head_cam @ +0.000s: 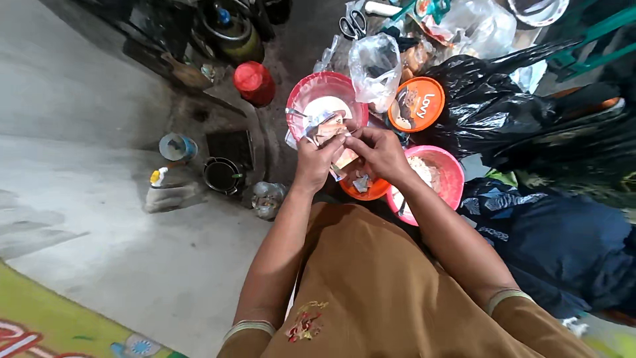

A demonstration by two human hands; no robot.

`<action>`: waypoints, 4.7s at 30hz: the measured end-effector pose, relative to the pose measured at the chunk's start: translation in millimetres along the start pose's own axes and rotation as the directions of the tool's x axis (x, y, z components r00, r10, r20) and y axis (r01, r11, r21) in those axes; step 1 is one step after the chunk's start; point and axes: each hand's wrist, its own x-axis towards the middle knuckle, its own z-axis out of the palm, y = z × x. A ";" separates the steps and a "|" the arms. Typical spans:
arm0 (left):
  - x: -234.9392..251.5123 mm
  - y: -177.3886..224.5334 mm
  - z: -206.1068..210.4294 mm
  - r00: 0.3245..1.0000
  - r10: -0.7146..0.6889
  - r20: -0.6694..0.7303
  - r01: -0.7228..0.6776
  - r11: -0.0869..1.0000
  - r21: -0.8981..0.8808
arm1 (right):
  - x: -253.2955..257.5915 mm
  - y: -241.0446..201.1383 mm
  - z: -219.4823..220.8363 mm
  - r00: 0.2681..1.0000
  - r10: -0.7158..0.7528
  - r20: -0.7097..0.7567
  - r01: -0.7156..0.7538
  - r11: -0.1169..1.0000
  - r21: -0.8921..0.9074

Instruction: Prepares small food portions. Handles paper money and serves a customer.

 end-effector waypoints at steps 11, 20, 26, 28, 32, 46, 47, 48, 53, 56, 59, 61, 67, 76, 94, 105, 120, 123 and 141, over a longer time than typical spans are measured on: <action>24.4 -8.7 17.4 0.989 0.091 -0.118 -0.100 0.993 -0.068 | 9.3 0.8 -10.9 0.998 -0.003 0.060 0.011 0.990 -0.138; -23.9 -6.6 -29.5 0.964 -0.266 -0.013 0.265 0.963 -0.055 | -22.6 47.3 -42.3 0.987 0.116 -0.108 -0.158 0.633 -0.758; -56.6 -37.8 -45.7 0.876 -0.450 -0.175 0.464 0.885 0.043 | -29.6 74.2 -19.9 0.976 0.014 -0.219 -0.187 0.575 -0.796; -58.7 -39.6 -41.6 0.884 -0.435 -0.174 0.452 0.889 0.077 | -34.9 58.8 -30.6 0.971 0.072 -0.230 -0.222 0.633 -0.741; -48.1 -39.0 -20.4 0.895 -0.418 -0.152 0.439 0.887 0.143 | -44.5 52.9 -38.1 0.982 0.012 -0.188 -0.142 0.697 -0.703; -45.4 -42.3 -9.1 0.966 -0.155 0.207 -0.050 0.675 0.736 | -68.2 24.1 -50.2 0.913 0.217 0.344 -0.001 0.846 -0.533; -50.4 -41.5 -12.8 0.953 -0.226 0.203 -0.022 0.614 0.789 | -64.8 20.9 -56.8 0.870 0.345 0.353 -0.071 0.795 -0.602; -55.4 -40.1 -15.3 0.940 -0.281 0.193 -0.002 0.563 0.826 | -61.4 19.8 -60.0 0.855 0.417 0.309 -0.125 0.743 -0.657; -66.7 -34.2 -21.5 0.913 -0.391 0.114 0.119 0.525 0.843 | -30.7 31.8 -37.7 0.956 0.281 0.087 -0.173 0.774 -0.609; -68.7 -34.6 -28.5 0.914 -0.390 0.111 0.152 0.584 0.797 | -1.5 64.3 -5.0 0.906 0.381 0.185 -0.212 0.785 -0.582; -74.0 -37.6 -36.6 0.929 -0.341 0.142 0.131 0.664 0.736 | 20.1 88.2 20.2 0.782 0.569 0.255 -0.381 0.759 -0.528; -77.1 -39.4 -39.8 0.937 -0.313 0.153 0.128 0.717 0.685 | 24.8 100.4 30.0 0.726 0.628 0.281 -0.450 0.742 -0.497; -83.8 -42.0 -42.2 0.944 -0.308 0.120 0.158 0.740 0.653 | 21.0 113.0 36.2 0.642 0.714 0.280 -0.650 0.700 -0.295; -78.0 -43.5 -15.8 0.770 -0.325 0.549 -0.152 0.743 0.652 | 13.5 91.7 19.8 0.705 0.685 0.184 -0.543 0.688 -0.481; -53.9 -44.0 -32.2 0.909 -0.336 -0.246 0.416 0.729 0.543 | -5.3 77.9 -8.5 0.925 0.309 0.222 -0.251 0.934 -0.255; -38.9 -51.3 -11.7 0.962 -0.223 -0.160 0.274 0.760 0.590 | -20.8 82.1 -13.4 0.998 0.042 0.039 -0.041 0.999 -0.015; -27.6 -51.5 4.2 0.989 -0.073 -0.130 0.146 0.648 0.748 | -25.2 77.1 -11.4 0.991 0.128 0.034 -0.127 0.992 -0.026; -27.0 -54.7 2.7 0.991 -0.034 -0.128 0.119 0.646 0.754 | -25.1 80.5 -10.3 0.991 0.131 0.034 -0.129 0.991 -0.040; -15.8 -62.1 -11.8 0.999 -0.049 -0.008 0.037 0.637 0.770 | -35.1 84.1 -2.1 0.984 0.118 -0.134 -0.126 0.991 -0.052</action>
